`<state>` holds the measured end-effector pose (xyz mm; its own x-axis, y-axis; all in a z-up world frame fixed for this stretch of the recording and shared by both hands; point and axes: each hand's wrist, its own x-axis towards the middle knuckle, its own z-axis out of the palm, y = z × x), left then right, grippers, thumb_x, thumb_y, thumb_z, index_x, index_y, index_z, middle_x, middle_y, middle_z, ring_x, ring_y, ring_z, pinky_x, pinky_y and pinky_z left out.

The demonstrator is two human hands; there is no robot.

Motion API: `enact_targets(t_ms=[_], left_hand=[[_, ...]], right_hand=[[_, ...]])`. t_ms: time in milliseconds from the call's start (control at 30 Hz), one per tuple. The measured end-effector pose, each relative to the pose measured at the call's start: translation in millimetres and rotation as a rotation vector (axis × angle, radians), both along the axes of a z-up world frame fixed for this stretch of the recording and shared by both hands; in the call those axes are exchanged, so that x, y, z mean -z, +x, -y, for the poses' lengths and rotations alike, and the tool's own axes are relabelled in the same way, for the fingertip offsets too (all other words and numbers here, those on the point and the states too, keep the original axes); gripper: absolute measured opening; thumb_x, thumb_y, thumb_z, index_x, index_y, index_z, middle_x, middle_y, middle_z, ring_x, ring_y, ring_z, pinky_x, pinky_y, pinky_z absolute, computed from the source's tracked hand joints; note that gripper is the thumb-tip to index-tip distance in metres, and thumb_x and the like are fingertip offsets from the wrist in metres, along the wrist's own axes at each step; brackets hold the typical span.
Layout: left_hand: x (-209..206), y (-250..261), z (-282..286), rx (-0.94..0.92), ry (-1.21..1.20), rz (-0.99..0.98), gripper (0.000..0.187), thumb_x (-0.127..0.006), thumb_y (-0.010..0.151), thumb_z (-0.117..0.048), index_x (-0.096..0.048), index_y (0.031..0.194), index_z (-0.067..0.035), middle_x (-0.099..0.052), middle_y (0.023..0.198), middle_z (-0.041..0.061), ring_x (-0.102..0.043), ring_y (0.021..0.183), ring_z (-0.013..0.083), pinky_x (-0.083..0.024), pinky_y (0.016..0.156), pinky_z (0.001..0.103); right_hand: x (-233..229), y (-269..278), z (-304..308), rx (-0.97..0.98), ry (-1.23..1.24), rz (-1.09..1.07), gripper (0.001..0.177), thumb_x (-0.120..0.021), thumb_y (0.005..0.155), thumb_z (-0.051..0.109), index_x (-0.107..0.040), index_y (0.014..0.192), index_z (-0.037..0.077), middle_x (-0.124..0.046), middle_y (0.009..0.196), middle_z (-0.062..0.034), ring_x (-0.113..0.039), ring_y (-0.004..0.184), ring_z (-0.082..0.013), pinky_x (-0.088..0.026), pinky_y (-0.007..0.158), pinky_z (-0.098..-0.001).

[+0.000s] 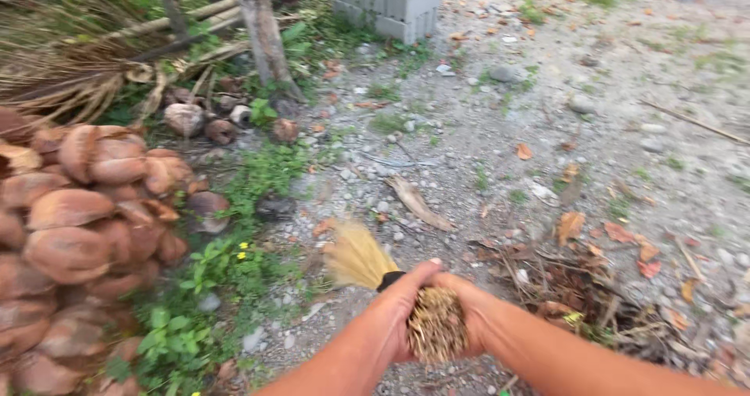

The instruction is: The person holds and twirls a hand broom with both hands while walking outdoors, occasionally pulling weeds from the ground by hand.

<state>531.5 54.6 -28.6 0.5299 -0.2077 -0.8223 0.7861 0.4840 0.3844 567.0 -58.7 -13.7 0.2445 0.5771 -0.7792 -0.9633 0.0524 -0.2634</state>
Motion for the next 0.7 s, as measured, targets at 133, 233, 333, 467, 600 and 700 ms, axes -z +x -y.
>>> enact_targets(t_ms=[133, 233, 333, 467, 600, 700], left_hand=[[-14, 32, 1, 0.146, -0.062, -0.062, 0.056, -0.075, 0.075, -0.065, -0.072, 0.093, -0.012, -0.077, 0.082, 0.011, -0.073, 0.068, 0.0286, -0.063, 0.070, 0.053], [-20, 32, -19, 0.322, 0.221, -0.036, 0.067, -0.076, 0.078, -0.070, -0.072, 0.101, -0.008, -0.077, 0.094, 0.015, -0.073, 0.075, 0.0265, -0.062, 0.077, 0.044], [-15, 27, -32, 0.327, -0.201, 0.211, 0.059, -0.075, 0.079, -0.052, -0.078, 0.120, -0.010, -0.081, 0.109, 0.009, -0.077, 0.091, 0.0207, -0.062, 0.088, 0.038], [-11, 36, -49, 0.065, 0.370, 0.327, 0.064, -0.084, 0.072, -0.046, -0.069, 0.116, -0.002, -0.074, 0.101, 0.011, -0.072, 0.087, 0.0217, -0.058, 0.081, 0.038], [5, 46, -84, -0.140, 0.780, 0.188, 0.066, -0.085, 0.070, -0.044, -0.069, 0.109, 0.006, -0.077, 0.103, 0.017, -0.075, 0.087, 0.0221, -0.060, 0.078, 0.038], [17, 72, -97, -0.208, 0.576, -0.039, 0.065, -0.090, 0.069, -0.038, -0.072, 0.111, 0.009, -0.078, 0.101, 0.015, -0.076, 0.085, 0.0233, -0.061, 0.077, 0.041]], right_hand=[[-3, 13, 7, 0.065, -0.054, -0.074, 0.047, -0.046, 0.093, 0.044, -0.071, 0.097, 0.005, -0.077, 0.091, -0.0168, -0.075, 0.073, -0.0319, -0.064, 0.067, -0.0490], [3, -1, -3, 0.122, -0.081, -0.037, 0.046, -0.046, 0.093, 0.044, -0.071, 0.097, 0.005, -0.077, 0.091, -0.0169, -0.075, 0.073, -0.0319, -0.064, 0.067, -0.0491], [8, 12, -15, 0.246, -0.078, 0.040, 0.046, -0.046, 0.094, 0.043, -0.071, 0.098, 0.004, -0.077, 0.091, -0.0169, -0.075, 0.073, -0.0319, -0.064, 0.068, -0.0491], [16, 45, -55, 0.271, -0.018, 0.080, 0.046, -0.046, 0.094, 0.043, -0.071, 0.099, 0.004, -0.077, 0.091, -0.0170, -0.075, 0.074, -0.0318, -0.065, 0.068, -0.0492], [28, 50, -73, 0.277, 0.075, -0.030, 0.046, -0.046, 0.094, 0.043, -0.071, 0.100, 0.004, -0.077, 0.091, -0.0171, -0.075, 0.074, -0.0318, -0.065, 0.069, -0.0492], [29, 51, -84, 0.376, 0.073, -0.040, 0.046, -0.047, 0.095, 0.042, -0.071, 0.100, 0.004, -0.077, 0.091, -0.0172, -0.075, 0.074, -0.0318, -0.065, 0.069, -0.0493]])
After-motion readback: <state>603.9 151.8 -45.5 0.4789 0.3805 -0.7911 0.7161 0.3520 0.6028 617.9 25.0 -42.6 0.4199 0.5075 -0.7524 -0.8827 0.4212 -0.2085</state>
